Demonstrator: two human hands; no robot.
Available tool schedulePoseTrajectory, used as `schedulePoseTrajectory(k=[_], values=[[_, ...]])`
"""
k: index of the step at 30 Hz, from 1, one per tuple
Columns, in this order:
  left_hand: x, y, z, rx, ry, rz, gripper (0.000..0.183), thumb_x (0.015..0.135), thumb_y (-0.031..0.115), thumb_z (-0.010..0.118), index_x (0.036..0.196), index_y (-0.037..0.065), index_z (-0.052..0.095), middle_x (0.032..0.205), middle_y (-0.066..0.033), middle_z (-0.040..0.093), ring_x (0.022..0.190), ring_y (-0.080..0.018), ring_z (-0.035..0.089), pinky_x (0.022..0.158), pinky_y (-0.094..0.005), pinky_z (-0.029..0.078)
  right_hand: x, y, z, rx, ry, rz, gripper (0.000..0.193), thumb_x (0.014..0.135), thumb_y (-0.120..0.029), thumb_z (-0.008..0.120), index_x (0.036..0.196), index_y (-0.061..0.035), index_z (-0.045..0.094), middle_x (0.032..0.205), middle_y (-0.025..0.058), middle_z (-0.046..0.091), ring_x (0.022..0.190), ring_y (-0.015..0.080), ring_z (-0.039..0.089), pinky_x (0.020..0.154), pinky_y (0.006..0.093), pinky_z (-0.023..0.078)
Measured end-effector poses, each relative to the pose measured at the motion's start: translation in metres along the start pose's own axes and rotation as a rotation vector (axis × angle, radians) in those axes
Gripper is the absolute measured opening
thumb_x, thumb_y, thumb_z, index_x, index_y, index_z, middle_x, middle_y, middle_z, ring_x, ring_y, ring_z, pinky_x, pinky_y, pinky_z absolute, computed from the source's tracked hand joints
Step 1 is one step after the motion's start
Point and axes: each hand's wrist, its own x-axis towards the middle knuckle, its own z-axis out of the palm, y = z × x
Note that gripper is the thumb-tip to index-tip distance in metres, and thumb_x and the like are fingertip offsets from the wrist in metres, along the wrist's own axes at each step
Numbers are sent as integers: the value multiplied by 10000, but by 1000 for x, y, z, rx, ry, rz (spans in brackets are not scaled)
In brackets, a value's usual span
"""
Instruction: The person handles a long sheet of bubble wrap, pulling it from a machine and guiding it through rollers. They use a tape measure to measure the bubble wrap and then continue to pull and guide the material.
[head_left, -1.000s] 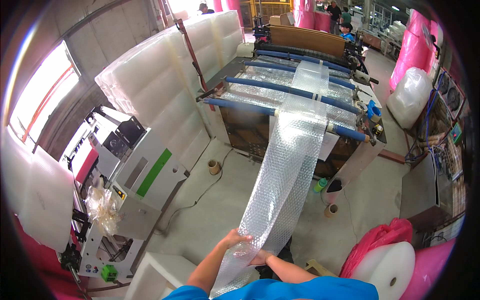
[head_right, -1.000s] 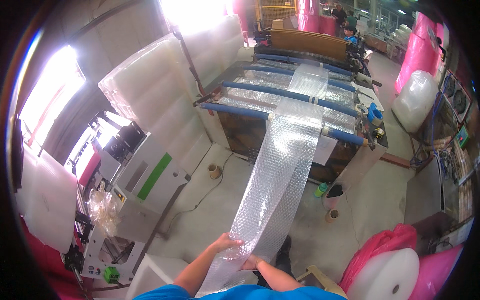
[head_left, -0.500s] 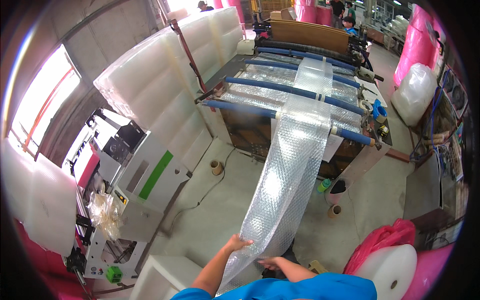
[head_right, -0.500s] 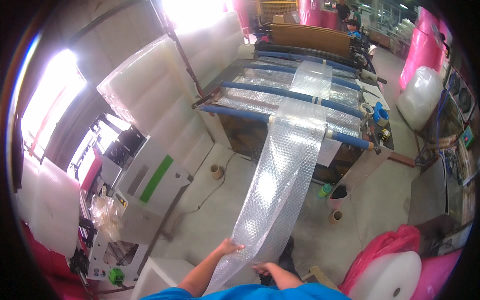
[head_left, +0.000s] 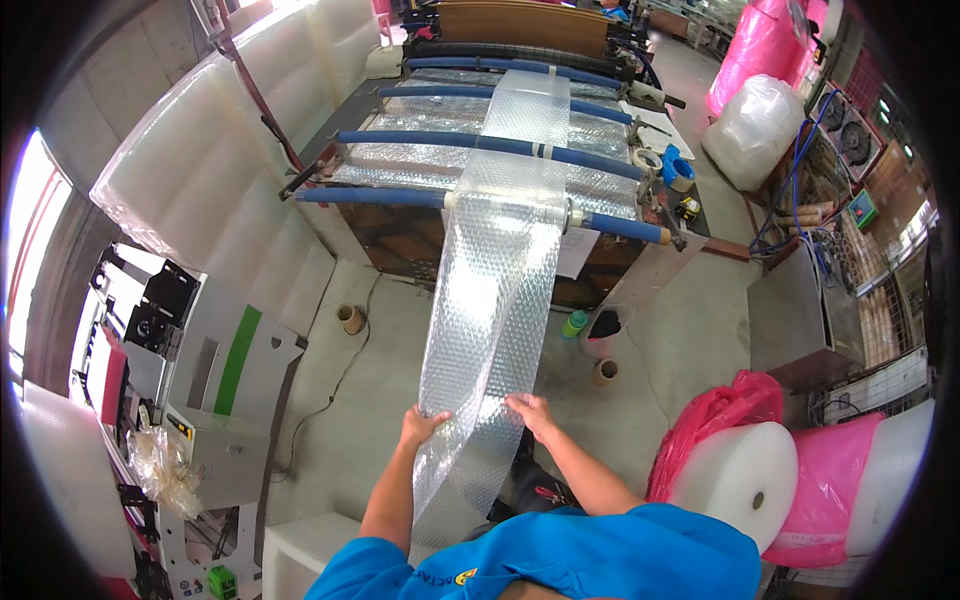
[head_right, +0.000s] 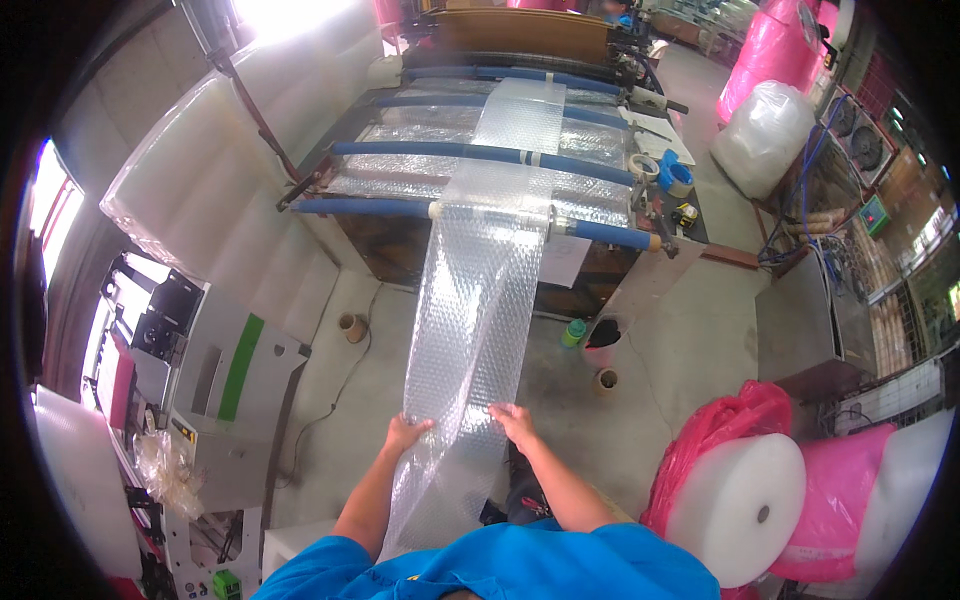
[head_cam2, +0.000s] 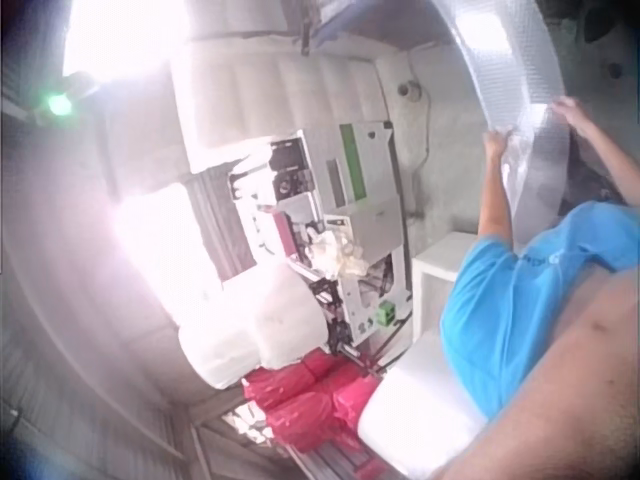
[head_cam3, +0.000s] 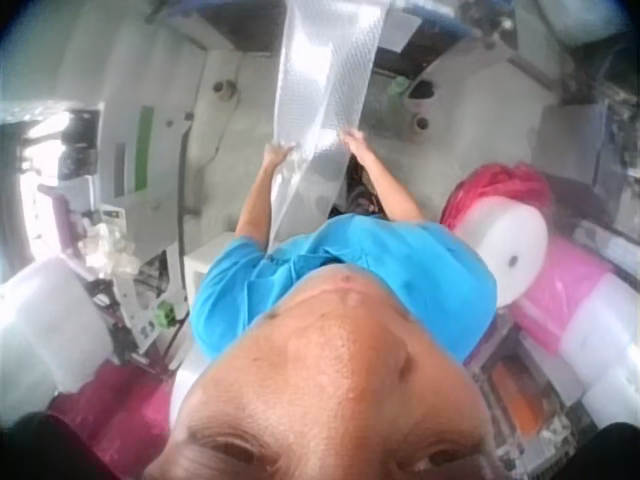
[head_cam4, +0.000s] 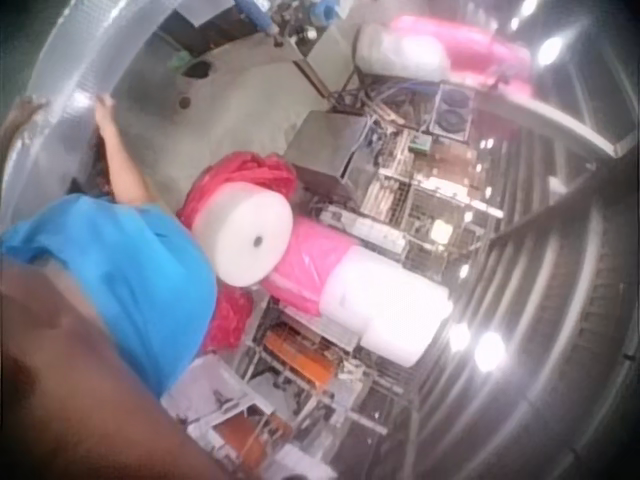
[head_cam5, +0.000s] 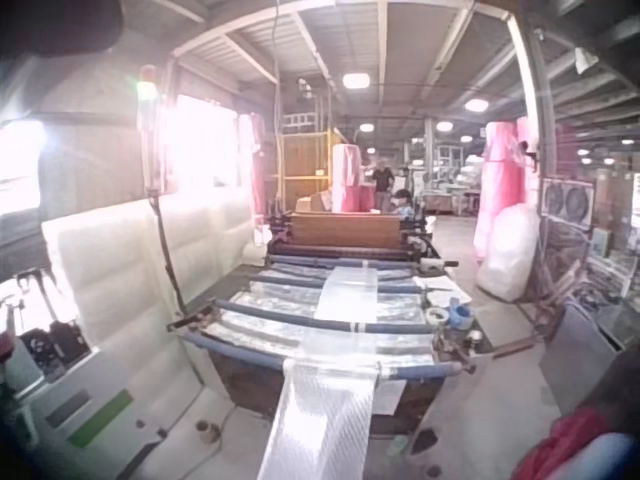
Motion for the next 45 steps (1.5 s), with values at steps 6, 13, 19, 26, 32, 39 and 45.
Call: schedulePoseTrajectory(k=[6, 13, 19, 26, 32, 39, 45], values=[[33, 62, 11, 21, 126, -9, 673, 501, 435, 746, 949, -14, 524, 907, -152, 587, 839, -221, 568, 735, -321, 439, 37, -60, -5, -114, 70, -206, 194, 749, -154, 605, 871, -6, 580, 796, 36, 592, 684, 86, 535, 582, 205, 429], [53, 111, -10, -241, 11, 66, 667, 541, 451, 723, 941, -43, 524, 851, -139, 592, 768, -195, 574, 698, -305, 450, 18, -115, 58, -362, 308, -626, 378, 723, -166, 625, 1034, -35, 455, 852, 66, 523, 725, 128, 512, 630, 267, 415], [38, 80, -23, -341, -236, -108, 733, 580, 491, 679, 1024, -61, 489, 879, -137, 586, 772, -192, 575, 691, -303, 454, 5, -35, 85, 193, -478, 113, 452, 688, -168, 662, 1070, -78, 438, 936, 15, 512, 785, 113, 503, 680, 256, 415], [7, 67, -27, -118, -149, 42, 727, 547, 487, 705, 1024, -27, 512, 894, -123, 590, 782, -197, 571, 689, -302, 452, -67, -32, 94, -256, 76, -17, 179, 706, -92, 620, 877, -57, 581, 716, 2, 579, 627, 73, 520, 507, 240, 425], [-34, 13, -33, -94, -218, 122, 581, 554, 431, 728, 899, -15, 591, 855, -103, 604, 795, -180, 566, 714, -297, 445, -75, 2, 68, -1, -276, 161, 211, 757, -100, 583, 956, -36, 554, 815, 56, 605, 654, 110, 576, 562, 241, 490], [-99, -36, -42, -191, -248, -128, 671, 574, 439, 714, 1033, -13, 525, 937, -122, 577, 901, -211, 534, 806, -327, 405, -87, -7, 26, -262, 459, -152, 420, 673, -217, 680, 992, -34, 479, 741, 53, 547, 580, 127, 542, 495, 236, 462], [-120, -24, -31, -271, -103, -20, 541, 633, 326, 706, 1002, -29, 529, 918, -104, 580, 845, -170, 539, 755, -297, 426, -78, 12, 33, -149, 238, -135, 361, 673, -250, 680, 922, -64, 498, 820, 49, 559, 681, 145, 556, 582, 284, 466]])
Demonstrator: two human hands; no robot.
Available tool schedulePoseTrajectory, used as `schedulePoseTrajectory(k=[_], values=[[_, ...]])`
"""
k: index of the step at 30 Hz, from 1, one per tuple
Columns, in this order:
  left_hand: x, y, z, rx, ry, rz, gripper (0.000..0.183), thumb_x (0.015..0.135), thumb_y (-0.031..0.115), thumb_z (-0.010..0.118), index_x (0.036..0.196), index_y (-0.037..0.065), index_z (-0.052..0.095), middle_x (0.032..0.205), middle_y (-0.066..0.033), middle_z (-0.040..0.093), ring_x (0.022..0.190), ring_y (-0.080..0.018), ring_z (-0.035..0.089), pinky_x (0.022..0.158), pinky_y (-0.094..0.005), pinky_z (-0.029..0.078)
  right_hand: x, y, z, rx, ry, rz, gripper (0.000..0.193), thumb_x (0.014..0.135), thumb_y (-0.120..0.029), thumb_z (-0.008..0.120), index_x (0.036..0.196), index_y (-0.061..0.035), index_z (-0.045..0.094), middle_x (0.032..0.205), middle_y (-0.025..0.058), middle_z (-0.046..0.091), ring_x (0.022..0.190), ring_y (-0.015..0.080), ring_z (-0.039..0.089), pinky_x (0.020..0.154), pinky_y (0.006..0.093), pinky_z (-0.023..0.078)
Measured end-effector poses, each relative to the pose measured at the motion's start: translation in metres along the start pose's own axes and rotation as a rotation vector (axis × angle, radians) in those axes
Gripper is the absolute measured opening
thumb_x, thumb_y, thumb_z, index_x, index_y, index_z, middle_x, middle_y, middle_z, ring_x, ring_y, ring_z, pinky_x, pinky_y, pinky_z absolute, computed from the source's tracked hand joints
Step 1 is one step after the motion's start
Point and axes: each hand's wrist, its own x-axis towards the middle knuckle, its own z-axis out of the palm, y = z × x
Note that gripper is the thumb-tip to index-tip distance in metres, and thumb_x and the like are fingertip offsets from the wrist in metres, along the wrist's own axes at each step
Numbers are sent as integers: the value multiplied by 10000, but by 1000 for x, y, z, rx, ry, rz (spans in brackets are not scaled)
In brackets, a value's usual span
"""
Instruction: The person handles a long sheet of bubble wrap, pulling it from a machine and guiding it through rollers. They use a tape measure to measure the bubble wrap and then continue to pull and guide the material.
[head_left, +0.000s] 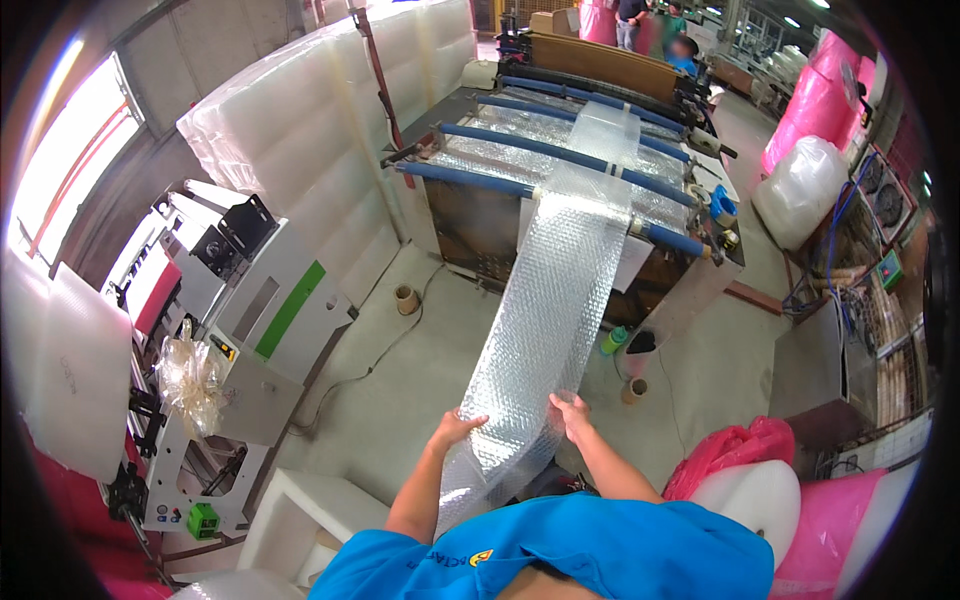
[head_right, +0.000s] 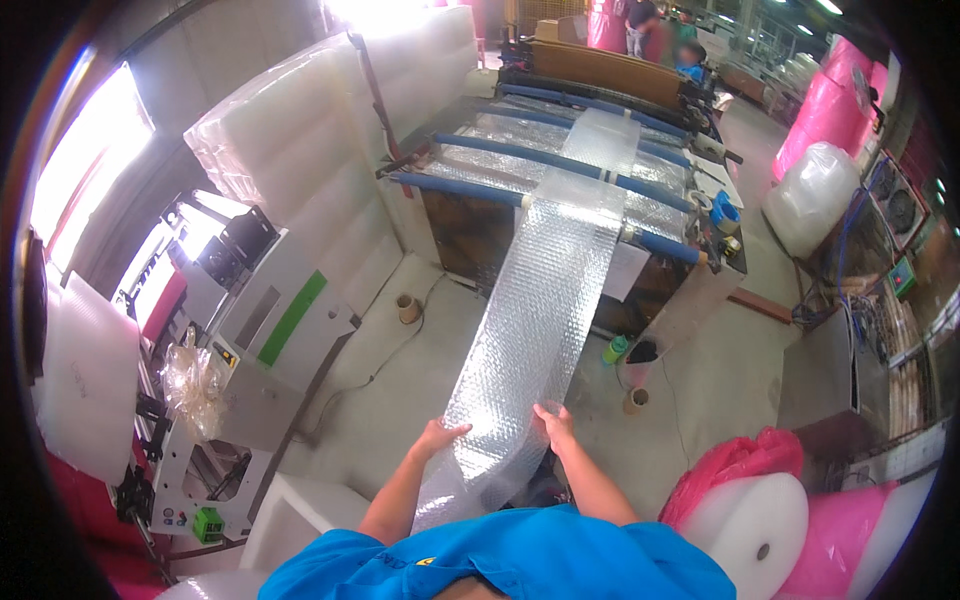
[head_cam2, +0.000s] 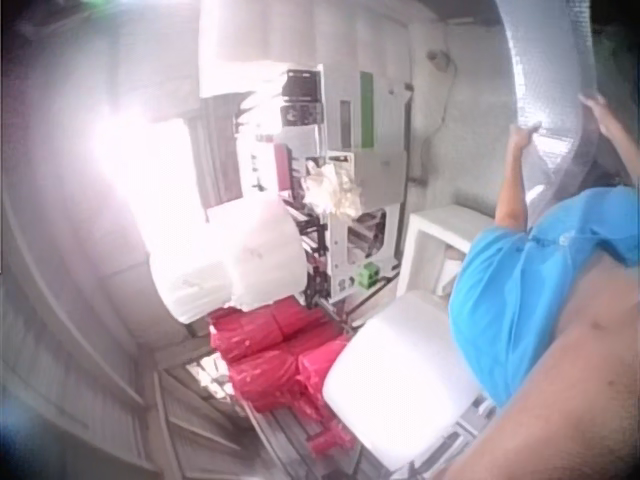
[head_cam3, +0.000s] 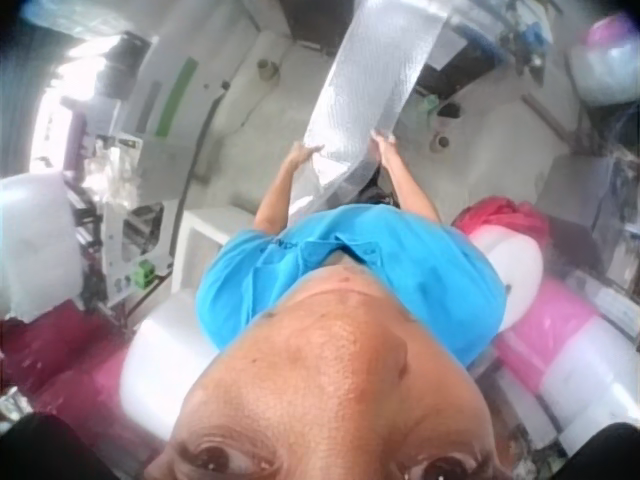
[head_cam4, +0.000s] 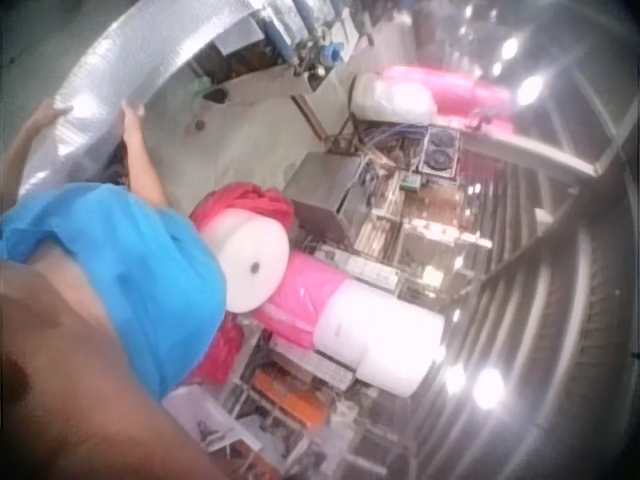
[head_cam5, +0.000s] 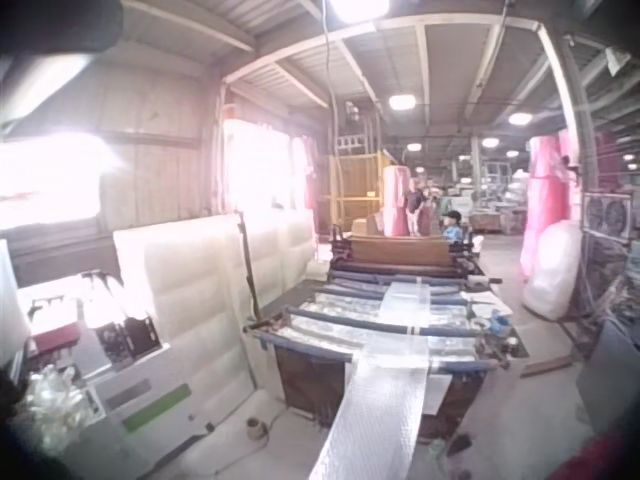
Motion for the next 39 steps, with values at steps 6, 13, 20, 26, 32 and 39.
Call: schedulePoseTrajectory(k=[6, 13, 20, 26, 32, 39], values=[[-20, -15, -7, -85, 175, 75, 387, 668, 272, 686, 893, -17, 562, 776, -69, 605, 670, -116, 551, 621, -257, 449, -28, -8, -12, 36, -239, 136, 243, 754, -241, 597, 905, -63, 531, 802, 23, 572, 687, 128, 557, 561, 264, 472], [-19, -27, 3, 174, 445, 160, 441, 684, 356, 626, 859, -38, 533, 802, -171, 591, 756, -275, 567, 674, -351, 428, -24, 0, -14, -116, -192, 117, 233, 767, -236, 581, 902, -47, 563, 802, 19, 578, 654, 84, 549, 491, 215, 448], [4, -54, 9, 142, 376, 111, 459, 696, 405, 597, 875, -13, 529, 843, -189, 578, 812, -317, 553, 699, -374, 418, -10, 19, -19, -151, -197, 50, 224, 769, -253, 579, 882, -60, 591, 800, 15, 596, 663, 81, 544, 542, 210, 432], [15, -65, 14, 203, 303, 28, 507, 717, 413, 581, 978, -11, 483, 908, -215, 558, 855, -342, 537, 718, -376, 416, 0, 25, -20, -249, -264, 168, 210, 782, -279, 562, 900, -110, 602, 867, -9, 600, 770, 74, 530, 600, 246, 438], [19, -77, 22, 249, 289, -15, 515, 731, 405, 566, 1002, -21, 464, 968, -238, 529, 930, -360, 503, 772, -381, 401, -3, 23, -25, -304, -313, 348, 243, 772, -296, 575, 921, -106, 601, 860, -11, 608, 766, 75, 529, 581, 219, 444], [83, -20, 33, 317, 233, -121, 562, 738, 465, 521, 1032, -8, 450, 990, -234, 524, 948, -368, 489, 791, -392, 388, 74, -7, -27, -299, -246, 234, 222, 764, -267, 586, 874, -75, 607, 810, 4, 602, 688, 78, 523, 577, 236, 431]])
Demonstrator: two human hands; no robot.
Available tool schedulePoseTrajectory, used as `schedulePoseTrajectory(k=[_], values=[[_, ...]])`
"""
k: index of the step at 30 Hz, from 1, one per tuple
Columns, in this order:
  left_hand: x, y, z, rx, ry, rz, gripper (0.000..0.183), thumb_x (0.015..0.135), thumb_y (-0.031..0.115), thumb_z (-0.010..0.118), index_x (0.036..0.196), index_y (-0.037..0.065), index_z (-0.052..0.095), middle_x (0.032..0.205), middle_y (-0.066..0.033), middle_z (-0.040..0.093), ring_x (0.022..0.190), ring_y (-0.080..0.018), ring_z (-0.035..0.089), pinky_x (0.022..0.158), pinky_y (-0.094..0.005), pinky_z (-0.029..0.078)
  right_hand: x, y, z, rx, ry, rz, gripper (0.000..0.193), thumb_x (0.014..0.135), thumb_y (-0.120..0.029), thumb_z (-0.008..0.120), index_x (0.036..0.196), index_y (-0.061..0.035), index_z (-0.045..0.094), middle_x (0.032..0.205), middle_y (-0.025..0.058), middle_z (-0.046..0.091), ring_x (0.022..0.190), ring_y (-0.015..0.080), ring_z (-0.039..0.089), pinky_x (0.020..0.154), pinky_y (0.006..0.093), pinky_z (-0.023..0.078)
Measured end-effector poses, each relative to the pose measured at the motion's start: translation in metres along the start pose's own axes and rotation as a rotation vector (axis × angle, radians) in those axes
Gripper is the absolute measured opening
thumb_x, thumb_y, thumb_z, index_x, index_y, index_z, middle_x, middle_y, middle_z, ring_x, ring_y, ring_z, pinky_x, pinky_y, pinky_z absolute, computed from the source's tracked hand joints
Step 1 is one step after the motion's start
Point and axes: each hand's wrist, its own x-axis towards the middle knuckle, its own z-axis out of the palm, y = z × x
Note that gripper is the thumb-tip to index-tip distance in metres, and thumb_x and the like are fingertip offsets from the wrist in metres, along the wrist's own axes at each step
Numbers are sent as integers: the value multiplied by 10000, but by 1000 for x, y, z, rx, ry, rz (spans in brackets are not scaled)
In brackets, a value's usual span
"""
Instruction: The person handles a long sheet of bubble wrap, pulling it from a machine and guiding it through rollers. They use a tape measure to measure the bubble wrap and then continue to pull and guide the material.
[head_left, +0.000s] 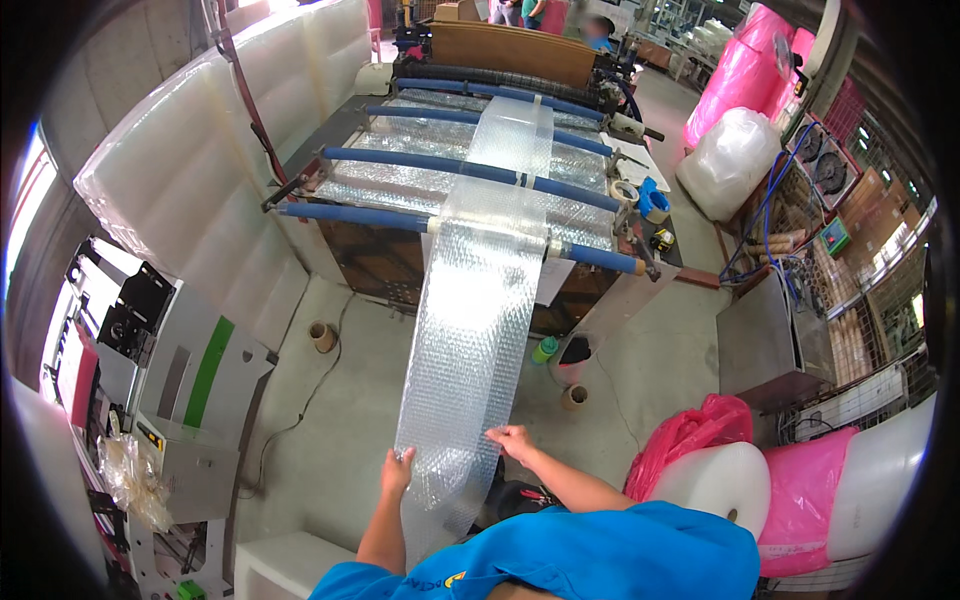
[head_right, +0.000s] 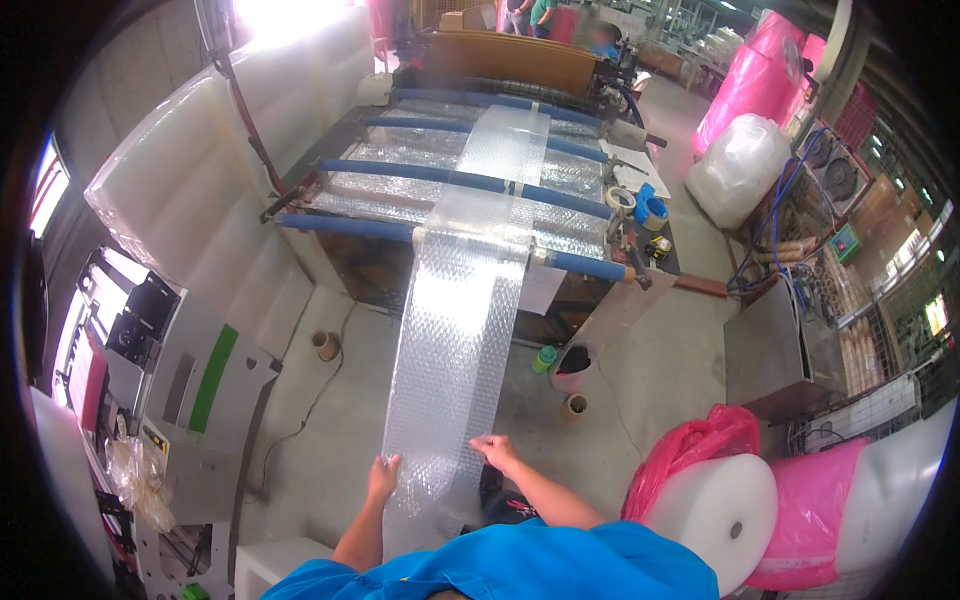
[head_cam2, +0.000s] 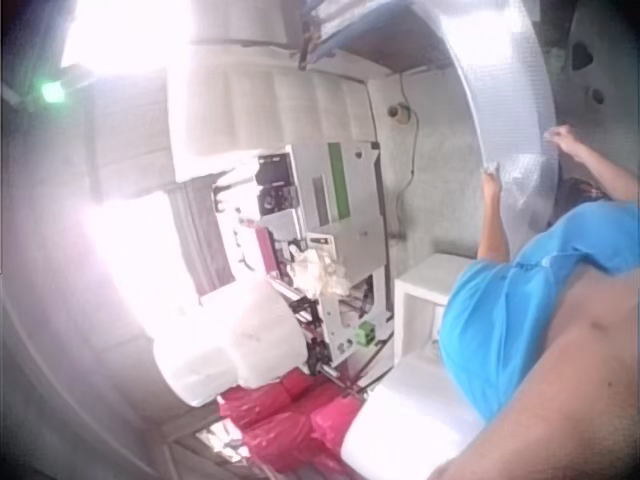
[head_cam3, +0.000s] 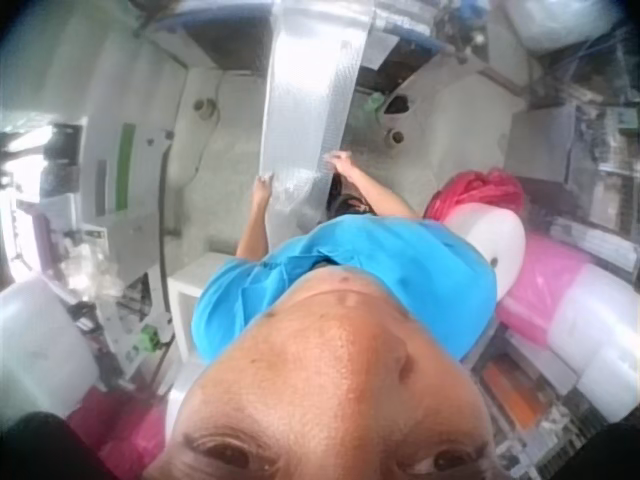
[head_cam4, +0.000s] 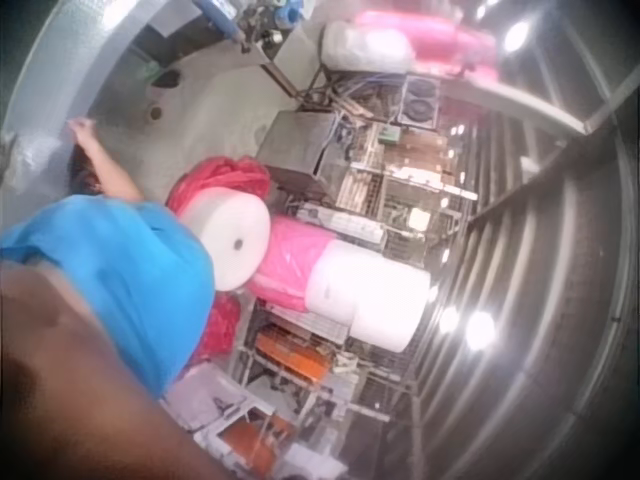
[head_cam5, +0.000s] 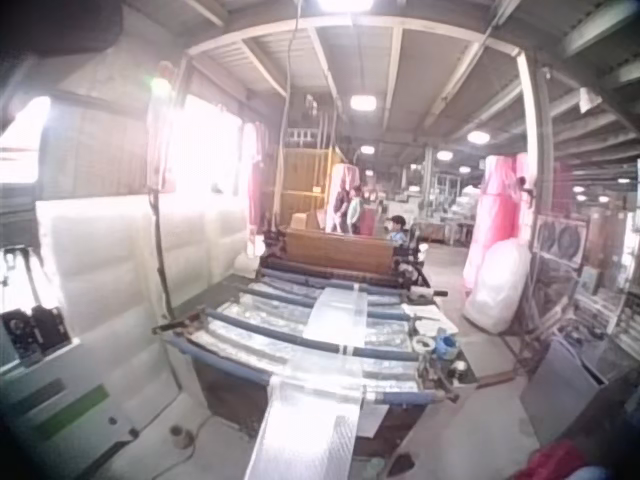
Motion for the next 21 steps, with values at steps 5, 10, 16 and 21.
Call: schedulePoseTrajectory(k=[5, 10, 16, 21], values=[[37, 56, 9, -8, 26, 39, 580, 731, 483, 518, 1041, -3, 445, 986, -224, 530, 952, -367, 485, 786, -404, 386, 46, -24, -25, 16, 95, -174, 216, 775, -247, 572, 862, -52, 602, 798, 10, 594, 678, 86, 516, 562, 241, 420], [73, 94, 18, -106, 132, 148, 535, 710, 429, 578, 995, -14, 482, 906, -213, 560, 850, -340, 533, 733, -372, 417, 77, -69, -50, 58, 83, -244, 203, 809, -223, 526, 904, -48, 561, 820, 22, 585, 706, 99, 530, 554, 257, 439], [59, 131, -41, -397, -300, 205, 428, 657, 254, 697, 935, -31, 539, 818, -64, 589, 731, -152, 549, 659, -303, 454, 62, -107, -43, 463, 27, -429, 229, 828, -229, 492, 981, -59, 481, 840, 53, 570, 716, 137, 550, 587, 295, 484], [41, 113, -58, -405, -361, 108, 517, 644, 341, 687, 955, -42, 532, 843, -104, 589, 742, -176, 561, 677, -304, 455, 10, -73, -7, 521, -43, -208, 215, 822, -216, 505, 957, -52, 472, 868, 68, 567, 738, 174, 570, 608, 323, 500]])
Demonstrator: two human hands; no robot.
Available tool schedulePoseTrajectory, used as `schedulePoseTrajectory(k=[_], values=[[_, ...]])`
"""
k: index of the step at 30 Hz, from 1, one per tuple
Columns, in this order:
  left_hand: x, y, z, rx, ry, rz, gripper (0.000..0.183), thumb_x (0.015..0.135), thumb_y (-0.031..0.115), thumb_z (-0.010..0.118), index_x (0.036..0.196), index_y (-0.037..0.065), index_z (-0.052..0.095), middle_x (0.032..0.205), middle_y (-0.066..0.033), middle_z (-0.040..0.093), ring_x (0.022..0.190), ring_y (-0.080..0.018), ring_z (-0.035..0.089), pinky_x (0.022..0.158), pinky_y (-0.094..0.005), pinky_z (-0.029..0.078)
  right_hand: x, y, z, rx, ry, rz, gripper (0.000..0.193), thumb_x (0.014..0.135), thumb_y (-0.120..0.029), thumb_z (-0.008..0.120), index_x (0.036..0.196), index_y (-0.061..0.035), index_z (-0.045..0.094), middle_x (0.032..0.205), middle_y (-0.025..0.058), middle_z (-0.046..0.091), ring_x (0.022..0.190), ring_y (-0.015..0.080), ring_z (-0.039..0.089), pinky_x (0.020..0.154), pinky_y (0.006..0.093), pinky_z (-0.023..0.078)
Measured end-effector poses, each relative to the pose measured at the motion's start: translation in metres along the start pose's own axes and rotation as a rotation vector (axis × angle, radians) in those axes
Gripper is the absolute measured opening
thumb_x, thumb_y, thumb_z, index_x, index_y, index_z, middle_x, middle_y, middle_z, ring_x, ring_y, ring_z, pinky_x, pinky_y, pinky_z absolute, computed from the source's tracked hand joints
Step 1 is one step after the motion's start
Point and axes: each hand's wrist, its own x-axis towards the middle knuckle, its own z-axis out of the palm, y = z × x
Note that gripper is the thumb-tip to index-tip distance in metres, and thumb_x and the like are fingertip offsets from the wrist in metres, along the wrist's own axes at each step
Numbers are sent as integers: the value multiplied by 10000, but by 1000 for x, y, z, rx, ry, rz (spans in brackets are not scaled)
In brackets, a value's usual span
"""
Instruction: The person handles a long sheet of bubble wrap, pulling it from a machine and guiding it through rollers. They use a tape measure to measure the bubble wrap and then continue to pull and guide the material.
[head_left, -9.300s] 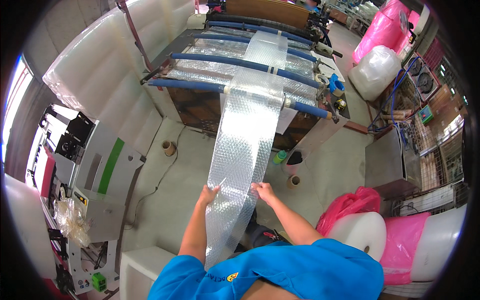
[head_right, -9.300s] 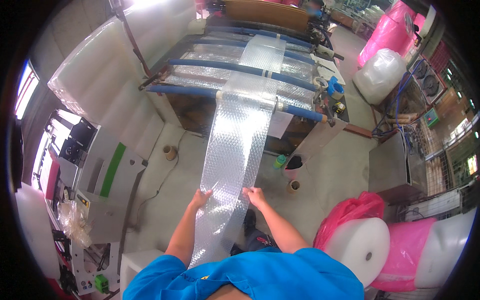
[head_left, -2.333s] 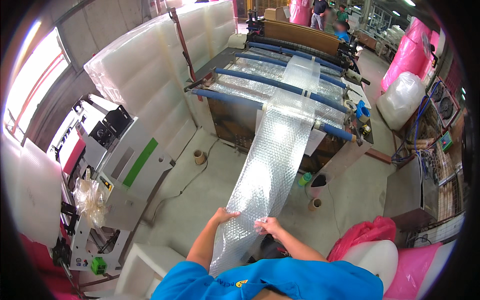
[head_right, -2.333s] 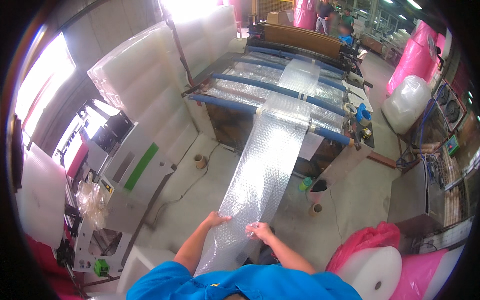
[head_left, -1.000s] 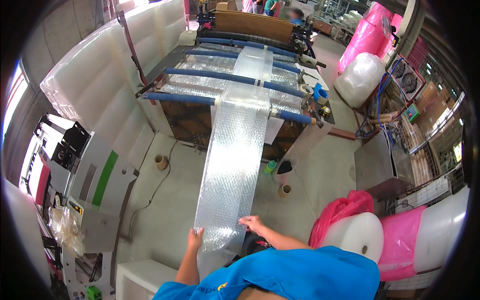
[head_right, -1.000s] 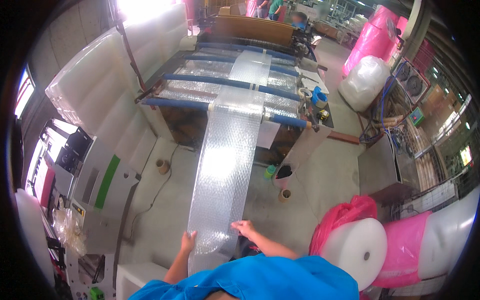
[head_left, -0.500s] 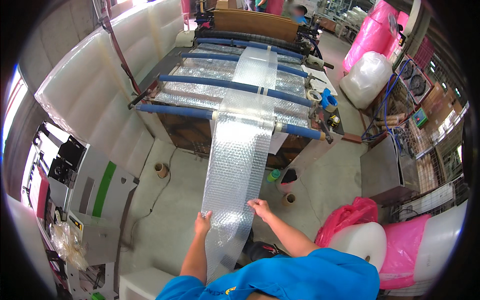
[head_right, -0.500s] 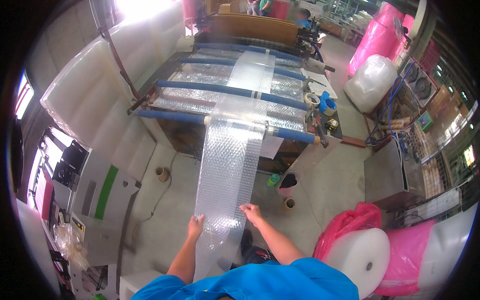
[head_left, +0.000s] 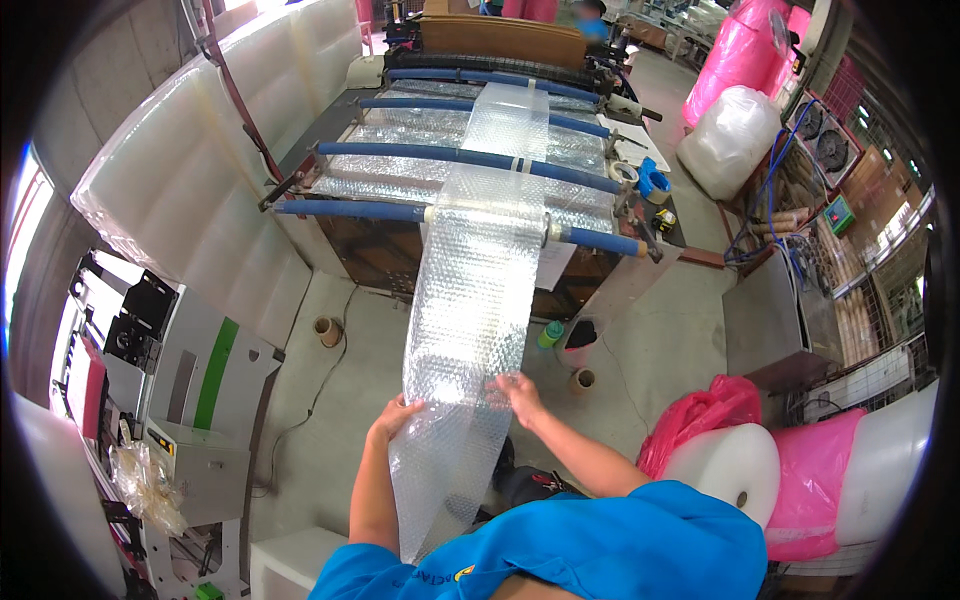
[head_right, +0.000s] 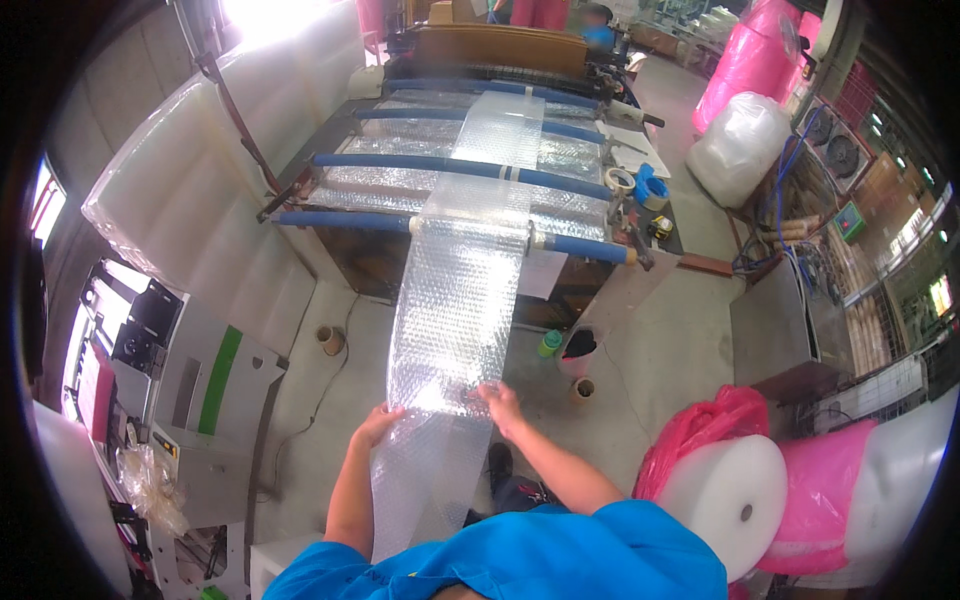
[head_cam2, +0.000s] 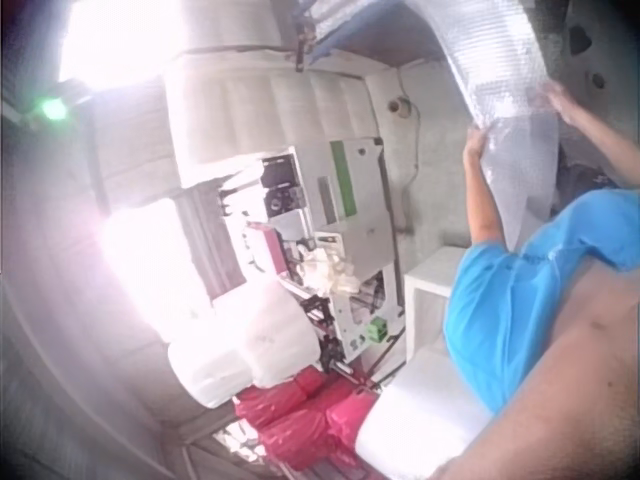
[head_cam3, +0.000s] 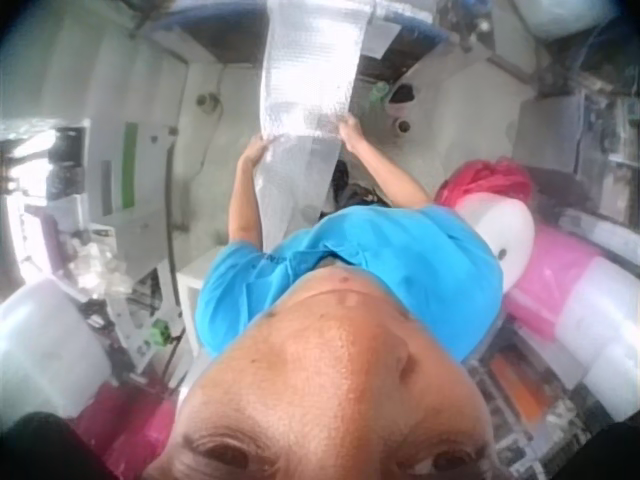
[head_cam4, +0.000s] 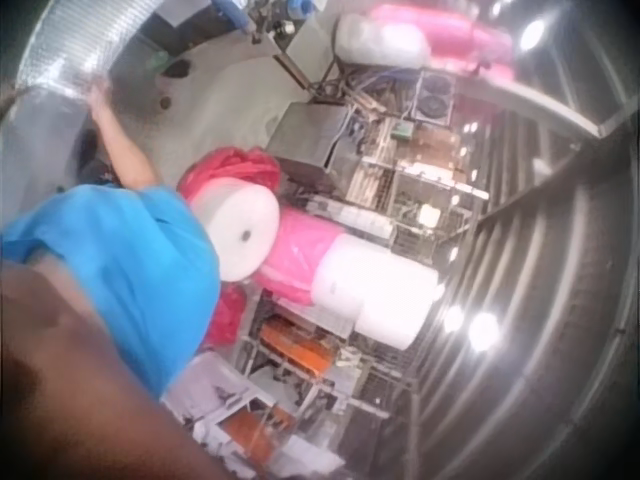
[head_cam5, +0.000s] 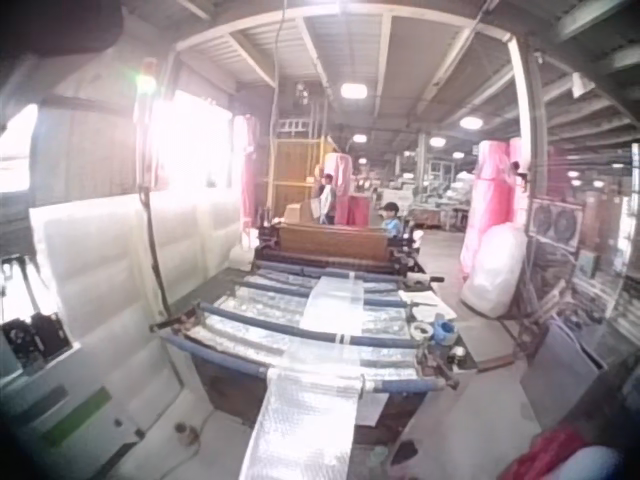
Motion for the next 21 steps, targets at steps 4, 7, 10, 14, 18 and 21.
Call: schedulePoseTrajectory(k=[4, 7, 10, 14, 18, 21], values=[[-3, -20, 7, 230, 234, 5, 608, 630, 409, 677, 991, -53, 516, 888, -128, 584, 793, -185, 561, 714, -294, 446, -26, 102, -9, -384, -78, -39, 189, 819, -202, 511, 932, -53, 487, 886, 77, 571, 744, 177, 570, 615, 318, 496], [-27, -44, -4, 191, 53, -23, 574, 640, 387, 673, 985, -48, 527, 911, -124, 585, 805, -196, 563, 725, -299, 440, -63, 80, 1, -243, -48, 45, 204, 815, -215, 519, 909, -35, 498, 834, 69, 578, 721, 157, 567, 611, 292, 490], [-67, -50, -3, 180, 86, 37, 528, 654, 351, 668, 966, -51, 528, 892, -139, 587, 804, -197, 564, 714, -308, 440, -74, 78, 0, -329, 37, -24, 211, 814, -215, 519, 898, -22, 502, 823, 78, 585, 690, 147, 567, 595, 275, 485], [-78, -57, -10, 327, 482, 191, 411, 681, 323, 647, 816, -47, 529, 725, -165, 583, 692, -176, 562, 642, -319, 437, -89, 51, 22, -234, -14, -3, 204, 814, -200, 517, 887, -9, 507, 820, 91, 596, 653, 132, 563, 561, 259, 473], [-102, -41, -25, 200, 506, 298, 402, 722, 353, 591, 674, -35, 496, 551, -118, 527, 561, -188, 515, 554, -342, 398, -110, 39, 37, -210, -54, -106, 191, 816, -202, 511, 861, -16, 521, 804, 93, 600, 632, 121, 550, 512, 246, 444], [-116, -22, -32, 402, 551, 240, 423, 769, 380, 525, 654, -26, 497, 537, -100, 496, 534, -164, 472, 538, -338, 384, -134, 16, 45, -193, -41, -145, 211, 816, -227, 511, 865, -22, 521, 796, 82, 598, 626, 106, 534, 509, 228, 431]])
